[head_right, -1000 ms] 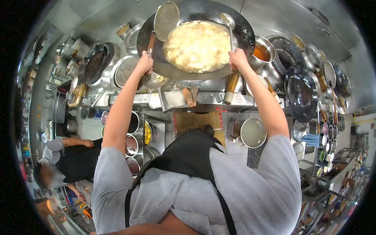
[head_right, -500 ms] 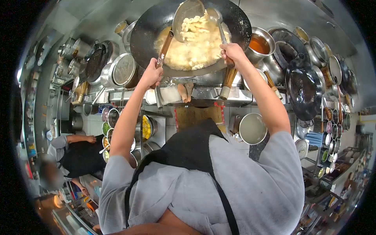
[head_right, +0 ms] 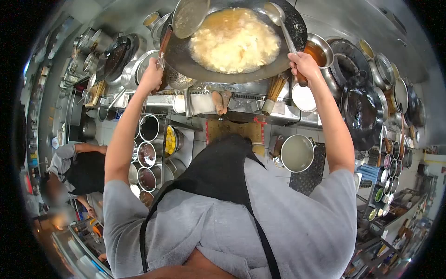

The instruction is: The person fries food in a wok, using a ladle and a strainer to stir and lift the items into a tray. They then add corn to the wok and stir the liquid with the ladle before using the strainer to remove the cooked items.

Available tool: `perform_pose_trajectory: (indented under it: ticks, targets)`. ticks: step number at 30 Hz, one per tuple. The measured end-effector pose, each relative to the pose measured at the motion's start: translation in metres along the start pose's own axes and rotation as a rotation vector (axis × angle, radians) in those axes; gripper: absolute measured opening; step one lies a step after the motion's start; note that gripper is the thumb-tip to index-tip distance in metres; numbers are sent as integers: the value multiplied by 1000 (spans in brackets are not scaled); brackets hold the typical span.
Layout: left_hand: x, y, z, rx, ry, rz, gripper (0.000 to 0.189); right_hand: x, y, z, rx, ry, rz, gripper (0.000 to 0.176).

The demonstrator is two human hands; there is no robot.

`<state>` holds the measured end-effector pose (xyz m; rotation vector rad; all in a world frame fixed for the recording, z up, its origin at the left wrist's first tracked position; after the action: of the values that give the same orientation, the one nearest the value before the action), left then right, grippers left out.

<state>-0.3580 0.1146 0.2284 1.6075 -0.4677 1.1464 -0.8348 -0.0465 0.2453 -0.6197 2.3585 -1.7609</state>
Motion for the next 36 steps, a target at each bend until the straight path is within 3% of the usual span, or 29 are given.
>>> perform_pose_trajectory:
  ticks: [2, 4, 6, 7, 9, 12, 16, 17, 19, 21, 23, 25, 30, 36]
  targets:
    - [9, 10, -1, 93, -76, -26, 28, 4, 9, 5, 13, 99, -148, 21]
    - [8, 18, 0, 180, -158, -48, 23, 1, 23, 17, -17, 95, -94, 22]
    - [-2, 26, 9, 259, -374, -397, 16, -6, 32, 31, -157, -25, 109, 22]
    - [-11, 29, 18, 255, -378, -398, 16, -14, 32, 33, -170, 43, 225, 22]
    - [-42, 38, 29, 482, -772, -958, 9, -31, 33, 48, -227, -7, 450, 20]
    - [-82, 74, 31, 613, -805, -1165, 7, -56, 30, 56, -246, -56, 527, 19]
    - [-116, 103, 39, 581, -877, -1345, 11, -62, 29, 47, -229, 28, 336, 18]
    - [-118, 108, 38, 601, -891, -1410, 12, -56, 28, 45, -163, -4, 151, 18]
    - [-114, 106, 36, 573, -892, -1415, 9, -44, 28, 37, -99, -32, -39, 19]
    - [-99, 108, 23, 545, -889, -1418, 8, -35, 15, 15, 58, 81, -305, 21]
    - [-76, 107, 0, 372, -723, -1188, 11, -32, 0, -4, 139, 112, -367, 23]
    - [-59, 106, -21, 346, -699, -1110, 19, -34, -17, -17, 268, 148, -545, 26]
    - [-37, 97, -33, 264, -604, -1054, 25, -62, 6, 15, 280, 93, -707, 28]
    - [-40, 73, -16, 309, -562, -1143, 22, -50, 21, -13, 257, 66, -857, 29]
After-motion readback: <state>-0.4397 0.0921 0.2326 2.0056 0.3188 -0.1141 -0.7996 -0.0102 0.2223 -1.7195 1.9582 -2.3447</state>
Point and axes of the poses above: each hand's wrist, its own z-axis towards the middle knuckle, its own x-axis out of the back of the hand, y = z × x, the point moved 2 cm from there along z, towards the middle knuckle
